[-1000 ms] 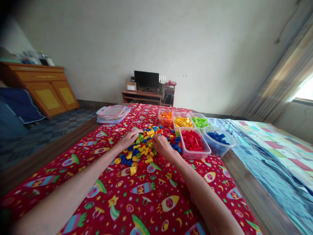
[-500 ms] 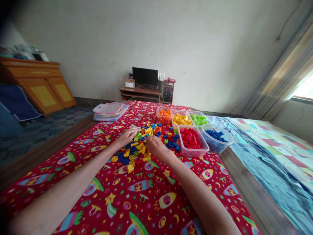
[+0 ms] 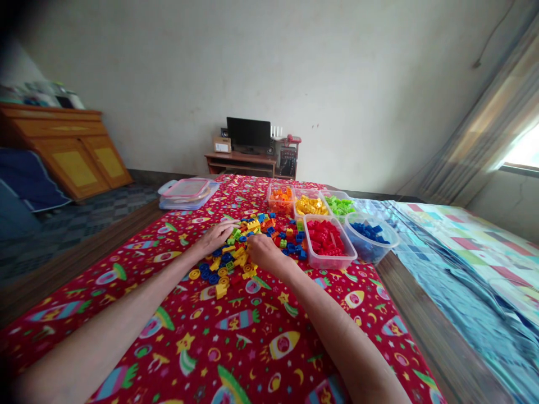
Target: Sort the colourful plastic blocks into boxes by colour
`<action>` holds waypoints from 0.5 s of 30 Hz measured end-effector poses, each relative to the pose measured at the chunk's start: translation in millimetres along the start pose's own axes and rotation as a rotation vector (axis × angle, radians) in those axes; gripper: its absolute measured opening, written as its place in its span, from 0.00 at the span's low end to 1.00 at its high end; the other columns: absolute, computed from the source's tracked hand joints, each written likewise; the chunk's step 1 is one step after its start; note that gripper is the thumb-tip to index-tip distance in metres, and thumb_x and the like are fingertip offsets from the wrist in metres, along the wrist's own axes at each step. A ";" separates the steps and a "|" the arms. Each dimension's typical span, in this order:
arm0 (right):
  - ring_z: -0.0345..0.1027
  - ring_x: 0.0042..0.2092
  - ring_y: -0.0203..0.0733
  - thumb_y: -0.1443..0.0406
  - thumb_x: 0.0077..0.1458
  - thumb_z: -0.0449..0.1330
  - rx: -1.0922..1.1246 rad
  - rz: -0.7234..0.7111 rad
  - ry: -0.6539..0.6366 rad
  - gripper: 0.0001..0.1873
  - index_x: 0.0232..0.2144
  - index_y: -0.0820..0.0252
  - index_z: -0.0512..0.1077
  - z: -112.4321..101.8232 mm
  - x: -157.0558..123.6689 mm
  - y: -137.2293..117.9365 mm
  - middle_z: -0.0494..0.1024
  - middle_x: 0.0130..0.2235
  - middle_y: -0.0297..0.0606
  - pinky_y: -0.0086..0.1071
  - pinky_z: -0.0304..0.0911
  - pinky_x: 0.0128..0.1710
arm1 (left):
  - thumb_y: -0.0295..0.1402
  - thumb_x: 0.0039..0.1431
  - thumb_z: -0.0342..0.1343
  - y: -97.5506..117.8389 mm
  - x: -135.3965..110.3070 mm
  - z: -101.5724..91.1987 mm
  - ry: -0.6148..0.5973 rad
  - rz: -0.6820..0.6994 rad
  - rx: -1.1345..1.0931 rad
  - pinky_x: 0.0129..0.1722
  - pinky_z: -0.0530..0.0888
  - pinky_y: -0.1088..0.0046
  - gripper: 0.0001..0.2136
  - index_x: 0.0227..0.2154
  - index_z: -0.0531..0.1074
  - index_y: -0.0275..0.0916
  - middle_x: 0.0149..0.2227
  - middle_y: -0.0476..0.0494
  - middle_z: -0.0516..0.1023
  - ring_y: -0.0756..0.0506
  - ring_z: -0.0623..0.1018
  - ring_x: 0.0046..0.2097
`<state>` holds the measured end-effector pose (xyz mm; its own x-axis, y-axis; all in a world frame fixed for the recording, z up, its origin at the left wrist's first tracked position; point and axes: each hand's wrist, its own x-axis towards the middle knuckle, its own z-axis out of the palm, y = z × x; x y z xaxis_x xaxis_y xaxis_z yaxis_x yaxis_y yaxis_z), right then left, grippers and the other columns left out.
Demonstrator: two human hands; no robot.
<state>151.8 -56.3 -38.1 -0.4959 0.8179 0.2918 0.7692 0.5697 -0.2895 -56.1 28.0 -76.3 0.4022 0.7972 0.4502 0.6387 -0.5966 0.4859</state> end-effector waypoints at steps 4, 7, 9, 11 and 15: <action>0.63 0.28 0.33 0.68 0.49 0.60 0.593 0.281 0.022 0.03 0.29 0.62 0.72 -14.5 6.8 4.1 0.69 0.23 0.29 0.26 0.59 0.30 | 0.44 0.62 0.37 2.5 -0.4 -3.2 -0.025 0.009 -0.005 0.59 0.65 0.60 0.24 0.42 0.76 0.38 0.54 0.39 0.73 0.42 0.72 0.55; 0.65 0.27 0.31 0.64 0.47 0.61 1.173 0.407 -0.015 0.08 0.32 0.62 0.71 -23.0 5.7 1.7 0.71 0.25 0.30 0.25 0.62 0.29 | 0.43 0.62 0.38 3.5 -0.2 -3.5 -0.023 0.009 -0.002 0.59 0.65 0.61 0.23 0.41 0.77 0.38 0.54 0.39 0.74 0.42 0.72 0.55; 0.65 0.27 0.31 0.61 0.45 0.63 1.367 0.428 -0.047 0.11 0.31 0.61 0.70 -23.4 4.5 -1.3 0.71 0.26 0.31 0.25 0.63 0.28 | 0.42 0.61 0.38 3.3 0.2 -2.5 -0.010 0.004 0.004 0.60 0.65 0.62 0.23 0.41 0.77 0.38 0.53 0.39 0.74 0.42 0.72 0.55; 0.61 0.24 0.30 0.57 0.45 0.64 1.335 0.415 -0.030 0.13 0.27 0.61 0.68 -19.8 4.8 -3.4 0.68 0.23 0.29 0.24 0.59 0.24 | 0.41 0.61 0.38 2.9 0.5 -1.4 -0.002 -0.002 0.008 0.60 0.64 0.62 0.22 0.41 0.77 0.37 0.53 0.39 0.74 0.42 0.72 0.55; 0.53 0.21 0.29 0.58 0.54 0.57 0.823 0.331 0.054 0.18 0.18 0.61 0.63 -12.2 6.9 -4.6 0.58 0.17 0.26 0.24 0.49 0.22 | 0.40 0.60 0.38 1.6 0.5 0.2 -0.004 -0.003 0.002 0.60 0.65 0.62 0.22 0.40 0.77 0.37 0.54 0.39 0.74 0.42 0.73 0.54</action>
<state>149.7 -54.3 -23.6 -0.2638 0.9578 0.1140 0.3258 0.1997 -0.9241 -54.8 27.4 -75.4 0.4026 0.7996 0.4455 0.6411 -0.5937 0.4863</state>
